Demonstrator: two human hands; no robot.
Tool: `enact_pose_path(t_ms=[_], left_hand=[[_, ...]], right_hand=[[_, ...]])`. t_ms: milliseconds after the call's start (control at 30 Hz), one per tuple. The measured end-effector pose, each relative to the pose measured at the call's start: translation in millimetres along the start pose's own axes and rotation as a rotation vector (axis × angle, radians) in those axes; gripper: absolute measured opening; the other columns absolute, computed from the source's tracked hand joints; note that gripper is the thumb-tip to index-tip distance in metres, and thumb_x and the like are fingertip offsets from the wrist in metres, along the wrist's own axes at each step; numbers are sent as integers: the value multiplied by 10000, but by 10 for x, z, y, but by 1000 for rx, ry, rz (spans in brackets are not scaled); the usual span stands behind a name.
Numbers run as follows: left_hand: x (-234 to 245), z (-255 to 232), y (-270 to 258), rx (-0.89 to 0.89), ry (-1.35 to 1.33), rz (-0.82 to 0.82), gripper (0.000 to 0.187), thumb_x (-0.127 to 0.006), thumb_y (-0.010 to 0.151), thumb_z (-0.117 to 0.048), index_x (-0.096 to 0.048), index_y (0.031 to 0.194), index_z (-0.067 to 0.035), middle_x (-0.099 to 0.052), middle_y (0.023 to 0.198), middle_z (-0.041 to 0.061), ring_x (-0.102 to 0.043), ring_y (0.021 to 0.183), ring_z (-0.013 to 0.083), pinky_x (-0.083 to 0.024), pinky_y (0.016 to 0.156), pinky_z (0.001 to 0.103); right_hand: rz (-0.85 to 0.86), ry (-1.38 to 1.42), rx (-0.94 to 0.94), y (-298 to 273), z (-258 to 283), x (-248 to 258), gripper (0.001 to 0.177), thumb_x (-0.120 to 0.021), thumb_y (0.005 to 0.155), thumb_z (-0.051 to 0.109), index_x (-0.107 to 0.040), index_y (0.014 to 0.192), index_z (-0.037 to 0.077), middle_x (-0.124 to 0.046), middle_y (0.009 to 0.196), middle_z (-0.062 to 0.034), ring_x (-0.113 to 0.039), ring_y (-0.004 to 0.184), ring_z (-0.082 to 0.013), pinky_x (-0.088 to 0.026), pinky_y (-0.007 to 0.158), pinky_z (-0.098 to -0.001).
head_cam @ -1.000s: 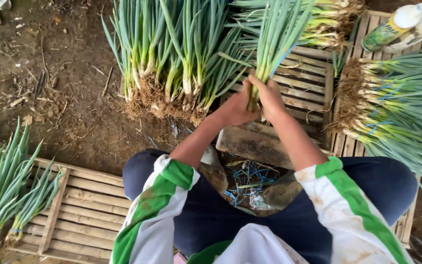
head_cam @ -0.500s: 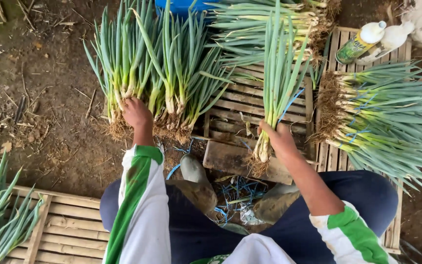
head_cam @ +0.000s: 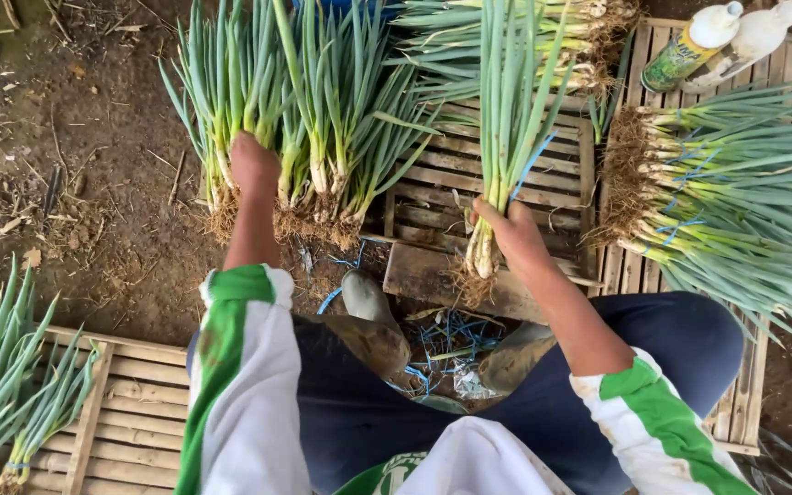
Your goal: Bundling harvested green onions into uniform bunches using plastic string and tying them by hand.
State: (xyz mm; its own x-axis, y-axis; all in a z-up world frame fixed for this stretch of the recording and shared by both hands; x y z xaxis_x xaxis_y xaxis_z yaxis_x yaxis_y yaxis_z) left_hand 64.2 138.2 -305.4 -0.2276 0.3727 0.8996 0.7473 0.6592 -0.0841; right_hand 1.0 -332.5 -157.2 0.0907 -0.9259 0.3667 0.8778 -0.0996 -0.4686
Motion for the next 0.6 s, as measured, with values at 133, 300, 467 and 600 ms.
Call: enact_pose_path(t_ms=[133, 300, 467, 600], left_hand=[[934, -621, -485, -310, -255, -189, 278, -519, 905, 192, -486, 1126, 26, -583, 991, 220, -680, 949, 443, -557, 800, 557], [1551, -1747, -2064, 68, -1180, 219, 259, -385, 1040, 2, -523, 1242, -83, -494, 933, -11, -457, 773, 99, -483, 743, 208], [509, -1972, -3056, -412, -840, 384, 319, -403, 1025, 147, -445, 1307, 6, -560, 1107, 167, -570, 873, 201, -532, 793, 369], [247, -2101, -3422, -525, -796, 531, 308, -379, 1062, 96, -386, 1367, 50, -521, 1242, 303, -639, 1070, 446, -502, 863, 559]], right_hand=[[131, 117, 120, -9, 5, 39, 383, -742, 996, 449, -746, 822, 108, -514, 788, -53, -487, 730, -195, -436, 734, -351], [196, 163, 13, -88, -50, -65, 522, -689, 1032, 572, -621, 1029, 55, -456, 832, -74, -449, 756, -212, -402, 727, -433], [262, 399, -57, 212, -472, -124, 604, -617, 1079, 500, -444, 1364, -4, -447, 1360, -253, -395, 1348, -409, -282, 1182, -585], [141, 739, -39, 25, -234, -32, 437, -800, 939, 427, -656, 1103, 48, -671, 1095, -127, -629, 1112, -286, -402, 1091, -451]])
Point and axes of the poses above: each hand's wrist, its own y-axis towards the middle knuckle, its own x-axis out of the back of the hand, z = x × y, the point moved 4 cm from there along y, towards the middle knuckle
